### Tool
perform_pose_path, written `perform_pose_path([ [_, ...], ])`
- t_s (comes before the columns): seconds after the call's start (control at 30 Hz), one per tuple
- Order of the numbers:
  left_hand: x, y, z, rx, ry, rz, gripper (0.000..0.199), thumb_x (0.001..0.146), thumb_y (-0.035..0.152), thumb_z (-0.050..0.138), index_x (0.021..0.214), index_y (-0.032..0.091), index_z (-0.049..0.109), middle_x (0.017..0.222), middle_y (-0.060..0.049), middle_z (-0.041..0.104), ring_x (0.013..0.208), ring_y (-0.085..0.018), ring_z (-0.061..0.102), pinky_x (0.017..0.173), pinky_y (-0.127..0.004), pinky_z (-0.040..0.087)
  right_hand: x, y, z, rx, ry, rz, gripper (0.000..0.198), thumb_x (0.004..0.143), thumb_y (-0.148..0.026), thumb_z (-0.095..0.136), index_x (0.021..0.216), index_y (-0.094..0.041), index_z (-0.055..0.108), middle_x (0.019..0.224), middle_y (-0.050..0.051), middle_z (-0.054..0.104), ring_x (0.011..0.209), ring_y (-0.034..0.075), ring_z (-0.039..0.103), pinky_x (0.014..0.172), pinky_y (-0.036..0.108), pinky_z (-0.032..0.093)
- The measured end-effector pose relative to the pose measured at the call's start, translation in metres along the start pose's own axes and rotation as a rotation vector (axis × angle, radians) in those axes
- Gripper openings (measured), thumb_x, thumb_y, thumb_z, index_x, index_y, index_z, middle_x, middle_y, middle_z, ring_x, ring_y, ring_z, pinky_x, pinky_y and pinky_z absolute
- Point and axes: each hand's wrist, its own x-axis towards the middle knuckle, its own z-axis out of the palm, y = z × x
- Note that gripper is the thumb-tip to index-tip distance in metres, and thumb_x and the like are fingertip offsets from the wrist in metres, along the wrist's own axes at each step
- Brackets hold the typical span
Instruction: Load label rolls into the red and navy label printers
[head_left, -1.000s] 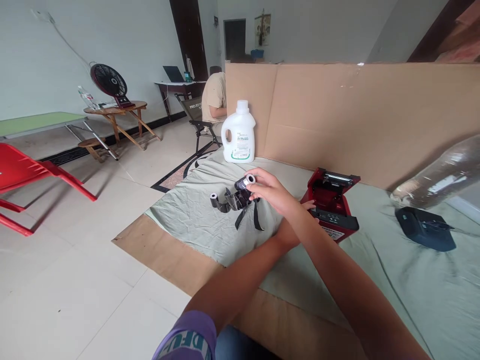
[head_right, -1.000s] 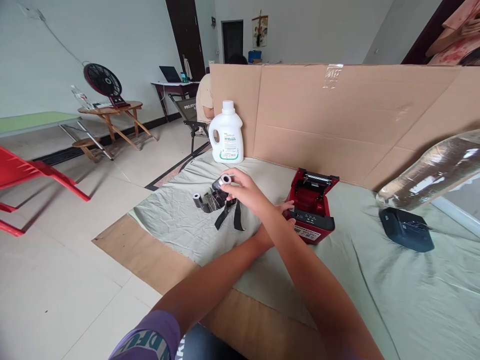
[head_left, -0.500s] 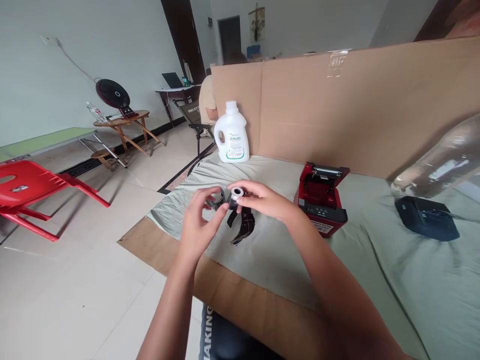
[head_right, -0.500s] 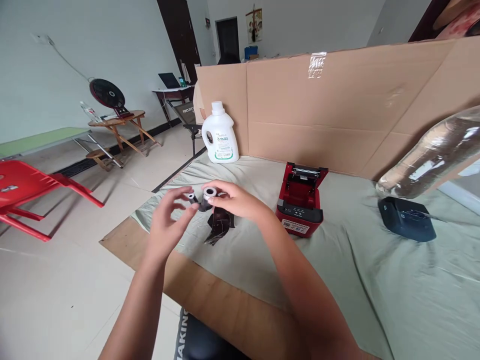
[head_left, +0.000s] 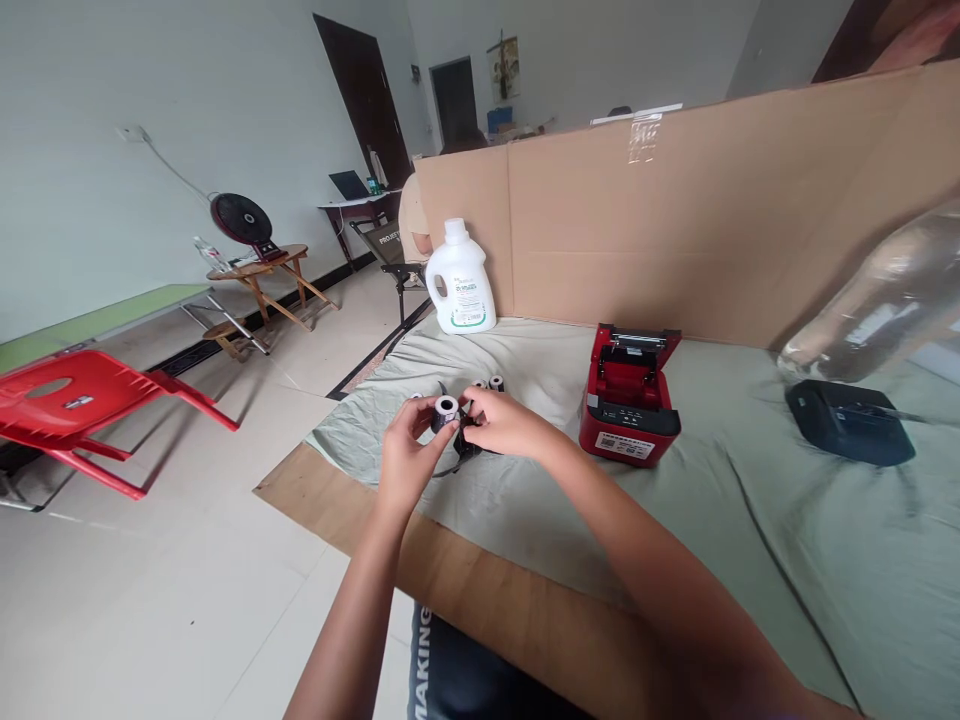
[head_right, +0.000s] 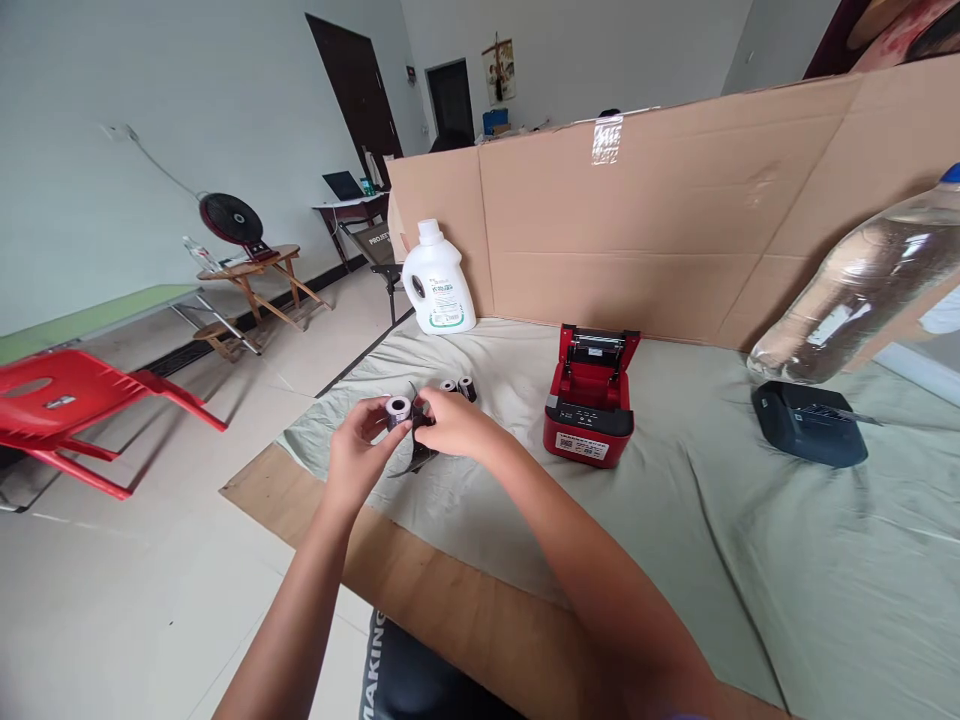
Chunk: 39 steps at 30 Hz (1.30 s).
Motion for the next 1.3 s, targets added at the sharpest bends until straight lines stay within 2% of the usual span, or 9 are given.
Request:
perform_pose_path([
  [0.2,-0.004,-0.003,-0.005,-0.109,-0.006,-0.065,0.044,0.075,0.039,0.079,0.108,0.020,0.057,0.114,-0.010,0.072,0.111,-0.026,0.070,0.105,-0.048,0.053,-0.011,-0.017,0.010,-0.118,0.045,-0.031,0.032,0.078,-0.041,0.068,0.100,-0.024,0.052,0.100,0.003,0.066,0.084,0.020,0.061,0.063,0.027,0.039],
  [0.37,-0.009,-0.002,-0.011,-0.145,0.050,-0.070,0.048,0.074,0.042,0.081,0.107,0.020,0.055,0.115,-0.011,0.072,0.110,-0.026,0.071,0.101,-0.046,0.056,-0.006,-0.022,0.022,-0.340,0.169,-0.057,0.010,0.089,-0.017,0.049,0.092,-0.021,0.058,0.094,0.007,0.068,0.086,0.021,0.061,0.067,0.028,0.035],
  [0.5,-0.015,-0.002,-0.020,-0.149,0.066,-0.065,0.043,0.075,0.039,0.081,0.104,0.021,0.055,0.119,-0.011,0.072,0.113,-0.026,0.069,0.104,-0.046,0.054,-0.010,-0.027,0.020,-0.421,0.117,-0.018,0.025,0.095,-0.019,0.042,0.076,-0.020,0.058,0.077,0.007,0.065,0.071,0.019,0.058,0.060,0.030,0.030],
  [0.7,-0.019,0.000,-0.031,-0.108,0.049,-0.069,0.048,0.072,0.038,0.084,0.111,0.022,0.061,0.114,-0.007,0.071,0.110,-0.024,0.068,0.099,-0.040,0.055,-0.022,-0.037,0.018,-0.326,-0.012,-0.011,0.026,0.095,-0.022,0.045,0.072,-0.020,0.056,0.069,0.003,0.060,0.058,0.015,0.051,0.057,0.029,0.028],
  [0.87,-0.006,-0.014,-0.050,-0.037,0.033,-0.117,0.046,0.065,0.043,0.086,0.095,0.019,0.062,0.091,-0.002,0.068,0.083,-0.017,0.066,0.073,-0.028,0.055,-0.028,-0.035,0.023,-0.182,-0.157,-0.001,0.042,0.098,-0.046,0.044,0.063,-0.021,0.042,0.056,-0.002,0.049,0.050,0.012,0.044,0.053,0.028,0.025],
  [0.97,0.014,-0.033,-0.067,0.011,0.146,-0.208,0.053,0.055,0.045,0.089,0.083,0.020,0.052,0.070,0.005,0.057,0.060,-0.011,0.054,0.054,-0.021,0.045,-0.031,-0.033,0.022,-0.147,-0.207,0.052,0.054,0.096,-0.063,0.040,0.062,-0.022,0.035,0.056,-0.003,0.044,0.051,0.012,0.043,0.053,0.028,0.025],
  [1.07,0.038,-0.052,-0.082,0.097,0.261,-0.277,0.056,0.054,0.049,0.087,0.083,0.020,0.048,0.065,0.007,0.052,0.055,-0.010,0.049,0.050,-0.020,0.040,-0.031,-0.031,0.025,-0.153,-0.256,0.080,0.062,0.090,-0.074,0.042,0.061,-0.022,0.029,0.055,-0.003,0.038,0.052,0.013,0.040,0.054,0.028,0.026],
  [1.17,0.063,-0.070,-0.089,0.258,0.248,-0.282,0.050,0.059,0.055,0.081,0.083,0.019,0.054,0.066,0.003,0.056,0.058,-0.012,0.053,0.053,-0.022,0.041,-0.029,-0.027,0.047,-0.156,-0.307,0.046,0.064,0.089,-0.076,0.042,0.059,-0.021,0.030,0.053,-0.003,0.040,0.052,0.013,0.042,0.054,0.028,0.027],
  [1.3,0.096,-0.094,-0.082,0.509,0.231,-0.349,0.049,0.065,0.062,0.075,0.078,0.020,0.053,0.067,-0.001,0.062,0.066,-0.019,0.062,0.059,-0.027,0.045,-0.030,-0.015,0.111,-0.126,-0.243,-0.084,0.056,0.097,-0.064,0.038,0.062,-0.021,0.048,0.059,-0.002,0.054,0.058,0.014,0.049,0.058,0.027,0.032],
])
